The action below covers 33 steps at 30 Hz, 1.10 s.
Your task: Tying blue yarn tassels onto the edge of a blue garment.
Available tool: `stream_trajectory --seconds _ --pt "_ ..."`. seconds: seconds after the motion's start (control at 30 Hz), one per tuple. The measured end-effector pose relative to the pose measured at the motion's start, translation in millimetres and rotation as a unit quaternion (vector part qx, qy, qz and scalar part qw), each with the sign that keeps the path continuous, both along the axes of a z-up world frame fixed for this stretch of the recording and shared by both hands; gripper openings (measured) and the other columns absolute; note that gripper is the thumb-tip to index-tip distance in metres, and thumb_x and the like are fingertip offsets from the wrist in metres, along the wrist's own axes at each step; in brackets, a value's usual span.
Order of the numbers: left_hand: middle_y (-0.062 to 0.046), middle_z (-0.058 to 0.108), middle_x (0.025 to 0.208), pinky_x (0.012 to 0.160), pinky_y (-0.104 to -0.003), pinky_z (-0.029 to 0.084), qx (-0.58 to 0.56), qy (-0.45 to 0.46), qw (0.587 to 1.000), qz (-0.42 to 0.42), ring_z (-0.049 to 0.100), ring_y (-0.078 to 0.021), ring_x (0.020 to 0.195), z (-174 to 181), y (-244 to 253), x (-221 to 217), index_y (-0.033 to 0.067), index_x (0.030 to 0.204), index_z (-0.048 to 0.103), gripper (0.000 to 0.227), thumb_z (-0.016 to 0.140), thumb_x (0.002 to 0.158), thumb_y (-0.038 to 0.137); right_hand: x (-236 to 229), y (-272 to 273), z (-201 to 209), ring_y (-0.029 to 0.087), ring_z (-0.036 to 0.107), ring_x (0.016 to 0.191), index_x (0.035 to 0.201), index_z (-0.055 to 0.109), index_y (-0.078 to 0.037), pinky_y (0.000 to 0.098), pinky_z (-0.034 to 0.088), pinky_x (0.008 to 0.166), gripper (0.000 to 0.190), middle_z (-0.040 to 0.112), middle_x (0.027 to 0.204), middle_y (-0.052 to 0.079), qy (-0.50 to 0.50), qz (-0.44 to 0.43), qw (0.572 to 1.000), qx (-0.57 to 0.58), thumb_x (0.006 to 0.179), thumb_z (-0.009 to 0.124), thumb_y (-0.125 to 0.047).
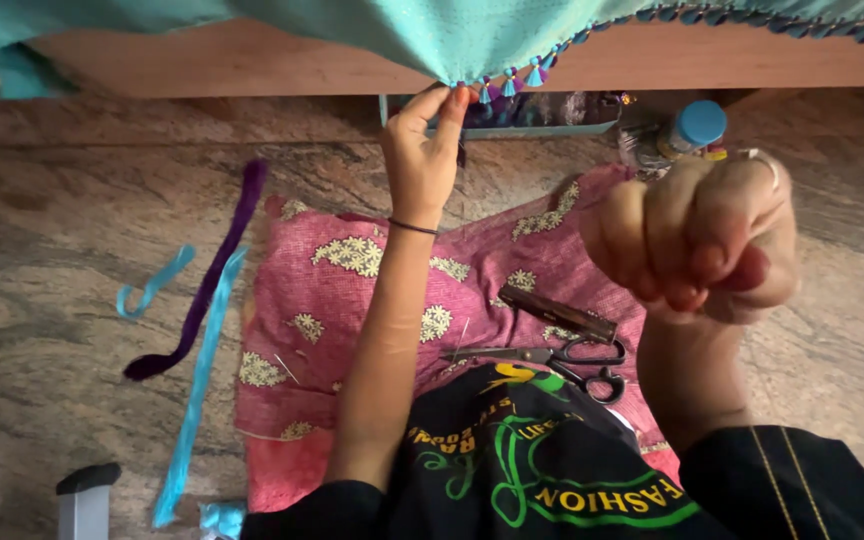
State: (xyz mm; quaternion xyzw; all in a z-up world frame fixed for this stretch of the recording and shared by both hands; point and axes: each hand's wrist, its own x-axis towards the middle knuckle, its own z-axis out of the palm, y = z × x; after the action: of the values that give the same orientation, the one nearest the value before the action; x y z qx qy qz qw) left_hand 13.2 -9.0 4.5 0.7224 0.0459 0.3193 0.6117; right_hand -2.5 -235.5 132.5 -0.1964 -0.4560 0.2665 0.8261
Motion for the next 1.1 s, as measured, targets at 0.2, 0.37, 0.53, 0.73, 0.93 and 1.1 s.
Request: stream_trajectory --seconds 0.2,0.37,0.53,0.73,0.93,1.1 --pt "-0.007 0.078 0.091 0.079 -0.026 0.055 -0.008 0.013 1.0 0.022 0.07 -0.0099 0.085 1 -4 0 -0.0002 0.099 0.076 0.029 0.066 0.103 0.027 0 -12 8 0.012 0.069 0.076 0.101 0.072 -0.005 0.0268 0.054 0.063 0.014 0.073 0.082 0.004 -0.066 -0.14 0.982 -0.113 0.098 0.069 -0.018" --pt "-0.007 0.077 0.092 0.082 -0.026 0.054 -0.013 0.01 1.0 0.019 0.067 -0.0101 0.087 -1 -6 -1 -0.0014 0.1 0.075 0.029 0.065 0.105 0.026 -6 4 48 0.013 0.066 0.076 0.101 0.071 -0.003 0.0267 0.052 0.064 0.014 0.071 0.084 0.005 -0.098 -0.189 0.955 -0.205 0.1 0.07 -0.017" --pt "-0.006 0.077 0.095 0.085 -0.026 0.054 -0.029 -0.006 0.999 0.027 0.069 -0.0105 0.09 -1 -11 -2 -0.0011 0.102 0.074 0.028 0.065 0.105 0.025 -12 -13 44 0.013 0.064 0.076 0.101 0.07 -0.001 0.0266 0.05 0.065 0.014 0.069 0.086 0.005 -0.127 -0.239 0.917 -0.293 0.101 0.07 -0.016" --pt "-0.006 0.077 0.094 0.084 -0.027 0.053 -0.002 0.006 1.0 0.028 0.069 -0.0108 0.089 3 -5 -5 -0.0002 0.1 0.074 0.026 0.064 0.105 0.024 -25 1 64 0.014 0.061 0.077 0.102 0.069 0.0 0.0265 0.049 0.066 0.015 0.066 0.088 0.006 -0.157 -0.296 0.856 -0.393 0.102 0.07 -0.014" --pt "-0.002 0.075 0.087 0.076 -0.023 0.05 -0.019 0.015 0.997 -0.069 0.064 -0.0063 0.082 20 17 -6 -0.0022 0.098 0.077 0.023 0.067 0.103 0.019 53 46 13 0.011 0.062 0.085 0.108 0.071 0.0 0.0253 0.05 0.075 0.01 0.068 0.095 0.004 -0.198 -0.325 0.809 -0.448 0.106 0.072 -0.01" --pt "0.006 0.061 0.077 0.061 -0.021 0.034 -0.117 0.071 0.981 -0.141 0.045 -0.0017 0.069 14 32 -1 -0.0052 0.1 0.08 0.022 0.071 0.101 0.015 98 70 -45 0.009 0.066 0.09 0.107 0.076 -0.001 0.0256 0.054 0.08 0.008 0.069 0.098 0.004 -0.257 -0.315 0.806 -0.429 0.101 0.077 -0.006"
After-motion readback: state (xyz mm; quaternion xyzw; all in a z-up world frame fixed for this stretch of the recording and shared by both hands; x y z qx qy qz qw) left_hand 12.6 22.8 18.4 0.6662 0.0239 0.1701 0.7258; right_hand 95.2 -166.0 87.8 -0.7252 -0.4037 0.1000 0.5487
